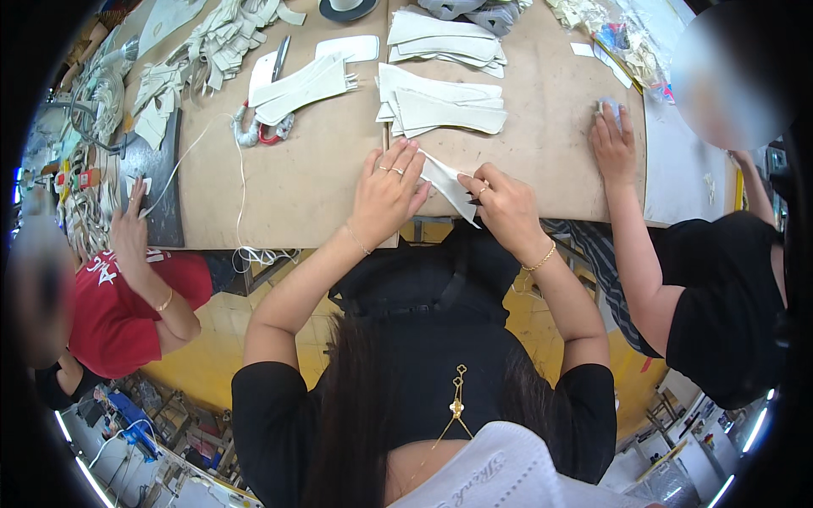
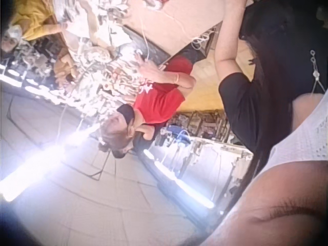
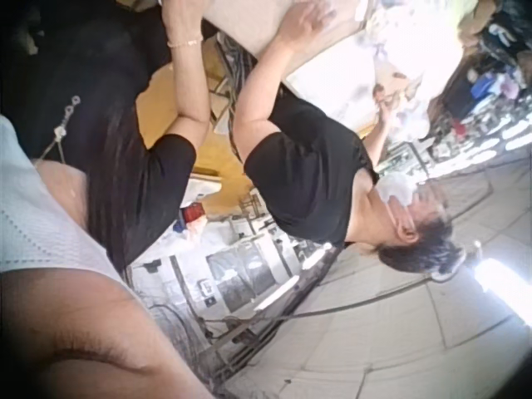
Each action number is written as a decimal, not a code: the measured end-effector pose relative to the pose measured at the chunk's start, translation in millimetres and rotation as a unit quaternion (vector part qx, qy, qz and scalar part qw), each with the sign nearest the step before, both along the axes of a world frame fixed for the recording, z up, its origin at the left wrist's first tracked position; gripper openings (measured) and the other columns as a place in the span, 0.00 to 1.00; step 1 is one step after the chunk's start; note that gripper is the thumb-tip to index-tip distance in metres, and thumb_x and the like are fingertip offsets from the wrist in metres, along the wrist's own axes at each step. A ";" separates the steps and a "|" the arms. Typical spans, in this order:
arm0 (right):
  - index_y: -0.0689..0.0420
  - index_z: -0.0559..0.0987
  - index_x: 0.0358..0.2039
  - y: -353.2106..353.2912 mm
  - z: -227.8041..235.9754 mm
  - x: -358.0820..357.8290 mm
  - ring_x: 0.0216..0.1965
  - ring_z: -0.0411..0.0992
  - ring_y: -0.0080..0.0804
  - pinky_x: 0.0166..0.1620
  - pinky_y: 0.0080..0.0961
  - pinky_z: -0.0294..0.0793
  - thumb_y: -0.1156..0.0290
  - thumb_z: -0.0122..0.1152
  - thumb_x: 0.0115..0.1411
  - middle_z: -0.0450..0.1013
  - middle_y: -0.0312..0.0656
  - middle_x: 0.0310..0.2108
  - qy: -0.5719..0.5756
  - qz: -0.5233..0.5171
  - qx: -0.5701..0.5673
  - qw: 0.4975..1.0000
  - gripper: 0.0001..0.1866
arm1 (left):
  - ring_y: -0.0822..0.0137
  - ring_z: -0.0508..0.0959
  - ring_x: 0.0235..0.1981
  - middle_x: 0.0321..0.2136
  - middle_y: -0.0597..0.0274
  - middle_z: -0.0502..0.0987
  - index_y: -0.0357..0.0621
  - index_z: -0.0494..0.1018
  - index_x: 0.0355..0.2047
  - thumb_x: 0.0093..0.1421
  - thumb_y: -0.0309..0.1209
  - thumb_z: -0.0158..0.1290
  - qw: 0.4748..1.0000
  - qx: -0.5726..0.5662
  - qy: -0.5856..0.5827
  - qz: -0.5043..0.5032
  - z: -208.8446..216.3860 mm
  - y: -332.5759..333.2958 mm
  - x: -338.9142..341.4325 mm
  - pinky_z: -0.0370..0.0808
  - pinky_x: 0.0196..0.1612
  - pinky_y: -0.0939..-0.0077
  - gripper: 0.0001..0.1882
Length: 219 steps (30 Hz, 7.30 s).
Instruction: The person hand-sews small white fabric pieces using a needle and thread at a shared work table. They repeatedly pick up pieces, stitch them, and place them into a growing stack. Other workers are visible nearby performing similar tasks.
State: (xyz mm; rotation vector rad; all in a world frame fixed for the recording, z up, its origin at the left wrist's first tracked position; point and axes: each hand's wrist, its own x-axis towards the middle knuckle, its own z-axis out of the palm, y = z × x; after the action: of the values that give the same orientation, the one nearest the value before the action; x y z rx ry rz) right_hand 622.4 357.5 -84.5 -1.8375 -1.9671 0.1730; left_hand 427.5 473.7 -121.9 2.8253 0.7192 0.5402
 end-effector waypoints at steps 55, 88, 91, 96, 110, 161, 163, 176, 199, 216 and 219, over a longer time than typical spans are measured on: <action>0.44 0.81 0.48 -11.0 -8.7 19.9 0.23 0.73 0.26 0.26 0.24 0.73 0.76 0.61 0.49 0.70 0.31 0.30 -0.083 0.032 -0.016 0.996 0.24 | 0.52 0.66 0.62 0.56 0.50 0.69 0.57 0.71 0.54 0.55 0.36 0.60 0.997 0.042 0.059 -0.009 -2.6 -6.1 0.9 0.62 0.59 0.49 0.24; 0.57 0.77 0.45 -36.2 25.9 19.8 0.41 0.74 0.40 0.34 0.32 0.76 0.71 0.66 0.54 0.73 0.41 0.41 -0.004 -0.174 -0.102 0.979 0.17 | 0.53 0.67 0.55 0.50 0.55 0.70 0.50 0.75 0.50 0.54 0.35 0.61 0.999 -0.037 0.018 -0.001 11.4 -23.0 28.7 0.61 0.56 0.52 0.22; 0.59 0.72 0.47 -45.6 29.7 11.8 0.42 0.74 0.48 0.38 0.39 0.76 0.73 0.65 0.56 0.72 0.49 0.43 0.073 -0.258 -0.148 0.952 0.19 | 0.54 0.67 0.53 0.49 0.57 0.70 0.47 0.75 0.45 0.55 0.36 0.61 0.997 -0.069 0.021 -0.028 10.5 -17.8 34.0 0.60 0.55 0.52 0.18; 0.61 0.71 0.45 -48.8 24.2 -4.5 0.38 0.75 0.52 0.39 0.43 0.76 0.78 0.62 0.56 0.69 0.51 0.47 0.111 -0.259 -0.140 0.949 0.16 | 0.61 0.72 0.45 0.36 0.63 0.74 0.48 0.75 0.35 0.59 0.34 0.58 0.988 -0.139 0.001 -0.060 18.9 -4.6 33.2 0.58 0.55 0.54 0.06; 0.64 0.76 0.40 -29.8 14.8 -22.7 0.33 0.78 0.45 0.38 0.36 0.77 0.77 0.64 0.54 0.76 0.51 0.40 0.145 -0.298 -0.126 0.935 0.13 | 0.64 0.75 0.38 0.28 0.67 0.76 0.49 0.75 0.33 0.61 0.31 0.55 0.977 -0.202 0.011 -0.065 36.6 -8.6 24.1 0.55 0.55 0.53 0.02; 0.64 0.79 0.39 43.9 29.9 -4.5 0.30 0.65 0.14 0.33 0.14 0.63 0.75 0.64 0.63 0.72 0.29 0.30 0.508 -0.003 -0.094 0.856 0.06 | 0.58 0.67 0.48 0.40 0.55 0.71 0.55 0.75 0.58 0.68 0.48 0.48 0.888 -0.384 -0.252 -0.019 61.6 8.7 25.7 0.67 0.56 0.67 0.23; 0.64 0.79 0.38 45.4 31.9 -6.8 0.30 0.65 0.14 0.34 0.13 0.63 0.75 0.63 0.63 0.72 0.29 0.30 0.518 0.000 -0.107 0.849 0.06 | 0.59 0.67 0.50 0.43 0.57 0.72 0.53 0.75 0.58 0.68 0.48 0.49 0.892 -0.388 -0.232 -0.019 61.3 10.0 24.3 0.67 0.57 0.67 0.23; 0.63 0.79 0.37 27.6 45.5 33.8 0.30 0.67 0.16 0.33 0.13 0.65 0.75 0.65 0.62 0.72 0.33 0.30 0.528 -0.175 0.147 0.818 0.06 | 0.54 0.70 0.52 0.46 0.54 0.74 0.41 0.75 0.48 0.57 0.37 0.59 0.993 0.000 -0.114 0.044 10.4 69.1 55.8 0.67 0.55 0.60 0.20; 0.63 0.77 0.37 0.7 47.4 66.9 0.26 0.68 0.18 0.30 0.14 0.68 0.81 0.61 0.63 0.71 0.37 0.29 0.437 -0.214 0.283 0.826 0.03 | 0.48 0.77 0.49 0.48 0.43 0.75 0.45 0.76 0.27 0.48 0.31 0.64 0.919 -0.319 0.169 -0.156 60.2 81.5 60.6 0.72 0.49 0.58 0.09; 0.60 0.81 0.25 -5.6 82.7 76.2 0.14 0.72 0.25 0.15 0.16 0.63 0.69 0.73 0.55 0.75 0.39 0.19 0.606 0.380 0.135 0.686 0.10 | 0.52 0.69 0.52 0.48 0.56 0.74 0.43 0.76 0.39 0.56 0.33 0.59 0.936 -0.312 0.163 -0.026 31.6 15.0 30.1 0.67 0.51 0.58 0.12; 0.60 0.81 0.26 -4.6 62.5 53.4 0.15 0.72 0.25 0.15 0.17 0.64 0.69 0.73 0.54 0.75 0.40 0.18 0.678 0.283 0.112 0.670 0.10 | 0.50 0.66 0.58 0.51 0.52 0.72 0.44 0.74 0.45 0.55 0.35 0.60 0.979 -0.189 0.078 0.024 23.6 -12.4 20.7 0.62 0.57 0.51 0.18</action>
State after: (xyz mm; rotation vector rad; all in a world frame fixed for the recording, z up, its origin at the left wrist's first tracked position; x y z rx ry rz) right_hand 675.8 352.9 -22.0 -0.3956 -1.1684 1.0623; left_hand 448.2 461.2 -98.4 2.5159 0.8209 0.1643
